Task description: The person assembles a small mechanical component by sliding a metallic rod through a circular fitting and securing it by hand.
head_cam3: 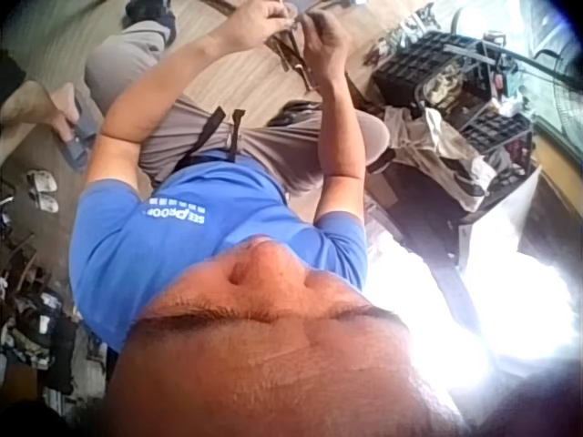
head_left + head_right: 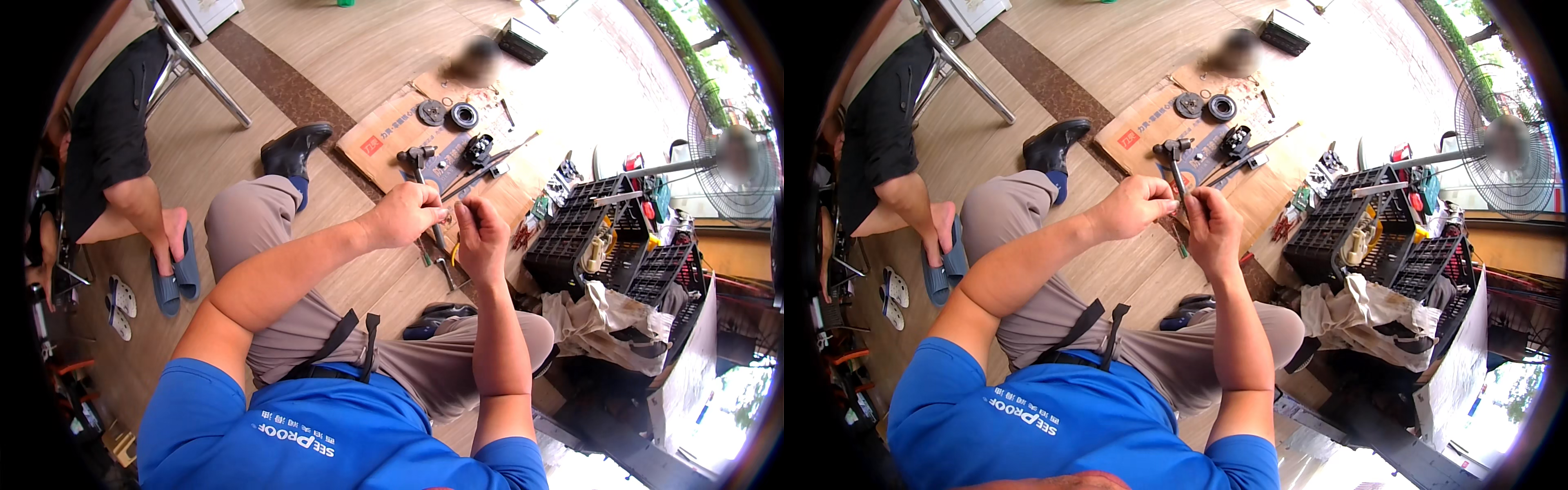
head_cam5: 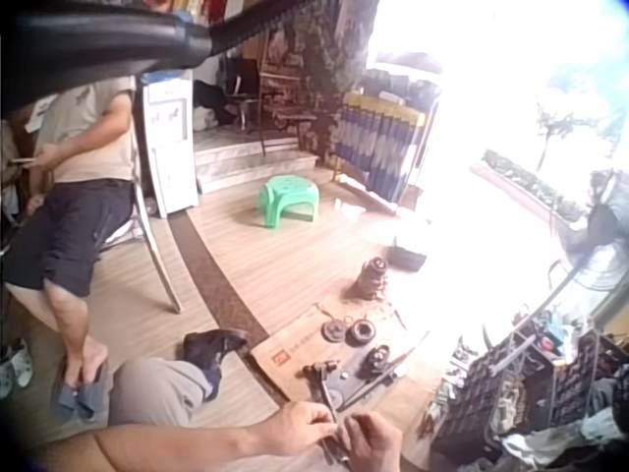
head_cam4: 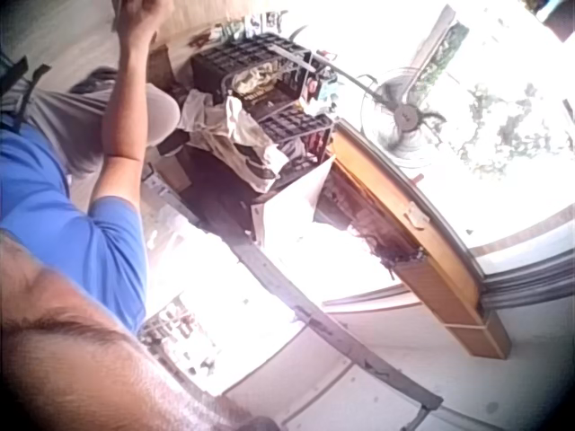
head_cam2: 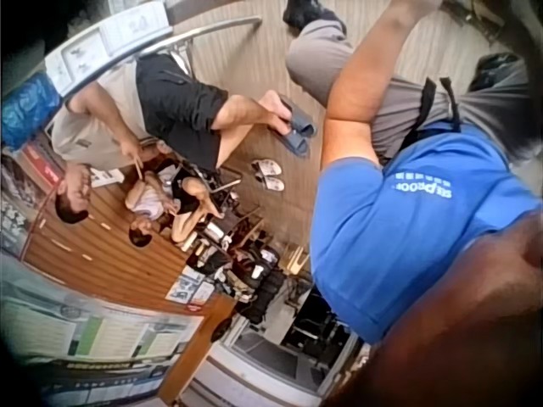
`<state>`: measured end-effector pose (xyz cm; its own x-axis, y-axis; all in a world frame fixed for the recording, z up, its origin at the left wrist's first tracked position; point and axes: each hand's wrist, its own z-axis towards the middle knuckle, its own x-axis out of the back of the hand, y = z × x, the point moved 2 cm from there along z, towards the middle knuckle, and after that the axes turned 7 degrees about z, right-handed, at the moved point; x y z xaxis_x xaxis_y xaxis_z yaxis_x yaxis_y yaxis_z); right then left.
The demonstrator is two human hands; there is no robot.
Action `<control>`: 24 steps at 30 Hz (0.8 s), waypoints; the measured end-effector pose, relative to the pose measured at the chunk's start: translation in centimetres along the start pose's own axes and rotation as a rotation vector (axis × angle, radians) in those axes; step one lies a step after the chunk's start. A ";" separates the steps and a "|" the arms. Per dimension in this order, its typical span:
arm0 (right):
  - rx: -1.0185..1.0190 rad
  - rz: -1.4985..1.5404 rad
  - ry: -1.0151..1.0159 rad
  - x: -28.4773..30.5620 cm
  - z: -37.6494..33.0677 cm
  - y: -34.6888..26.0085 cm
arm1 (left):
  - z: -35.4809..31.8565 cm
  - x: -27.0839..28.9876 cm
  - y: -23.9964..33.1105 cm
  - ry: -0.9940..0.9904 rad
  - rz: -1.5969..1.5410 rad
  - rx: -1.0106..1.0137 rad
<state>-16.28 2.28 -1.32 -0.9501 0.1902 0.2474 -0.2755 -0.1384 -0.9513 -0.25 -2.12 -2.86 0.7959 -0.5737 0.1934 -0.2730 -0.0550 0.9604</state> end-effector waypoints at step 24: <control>-0.014 0.068 -0.001 -0.5 0.0 1.1 | 0.1 -0.1 -0.8 -0.053 -0.107 0.095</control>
<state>-16.05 2.06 -2.50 -0.9668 0.1794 0.1822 -0.2080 -0.1373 -0.9685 -0.15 -2.14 -3.67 0.7940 -0.6029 0.0780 -0.2405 -0.1937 0.9511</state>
